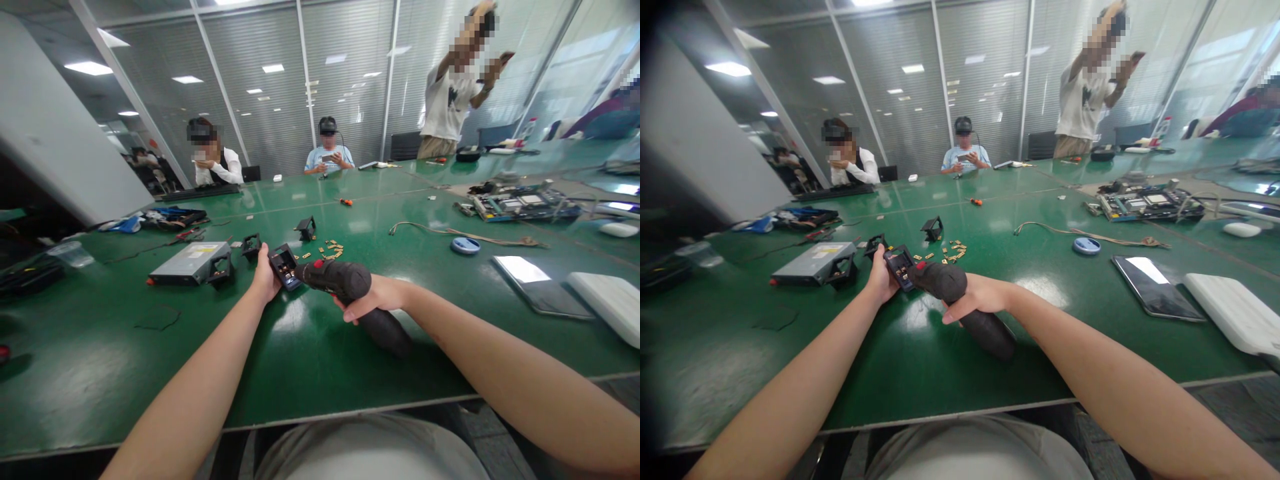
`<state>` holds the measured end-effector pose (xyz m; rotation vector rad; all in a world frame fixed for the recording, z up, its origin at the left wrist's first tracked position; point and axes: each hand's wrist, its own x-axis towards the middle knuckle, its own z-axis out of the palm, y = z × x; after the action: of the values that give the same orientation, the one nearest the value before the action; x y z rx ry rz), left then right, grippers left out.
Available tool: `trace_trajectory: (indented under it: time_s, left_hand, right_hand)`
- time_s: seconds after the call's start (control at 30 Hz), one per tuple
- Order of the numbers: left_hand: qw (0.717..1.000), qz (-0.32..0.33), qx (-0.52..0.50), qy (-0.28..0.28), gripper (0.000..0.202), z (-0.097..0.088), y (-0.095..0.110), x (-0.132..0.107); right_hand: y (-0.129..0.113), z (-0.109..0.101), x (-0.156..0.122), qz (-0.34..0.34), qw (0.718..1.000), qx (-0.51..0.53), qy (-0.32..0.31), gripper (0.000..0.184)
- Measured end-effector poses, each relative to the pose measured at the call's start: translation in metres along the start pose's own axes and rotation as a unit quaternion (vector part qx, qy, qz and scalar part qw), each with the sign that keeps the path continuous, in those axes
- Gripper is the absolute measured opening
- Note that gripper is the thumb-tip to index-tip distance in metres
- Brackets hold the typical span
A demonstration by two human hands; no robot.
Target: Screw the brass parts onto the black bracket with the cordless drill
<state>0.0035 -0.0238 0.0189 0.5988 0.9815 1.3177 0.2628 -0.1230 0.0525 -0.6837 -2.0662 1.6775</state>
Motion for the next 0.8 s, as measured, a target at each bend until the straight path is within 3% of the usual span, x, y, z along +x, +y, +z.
trace_trajectory:
  time_s: [0.8]
  left_hand:
    - [1.0, -0.006, 0.009, 0.001, 0.06, -0.0012, 0.0, 0.0006]
  right_hand:
    - [-0.0029, -0.0004, -0.001, 0.029, 1.0, 0.008, 0.004, 0.035]
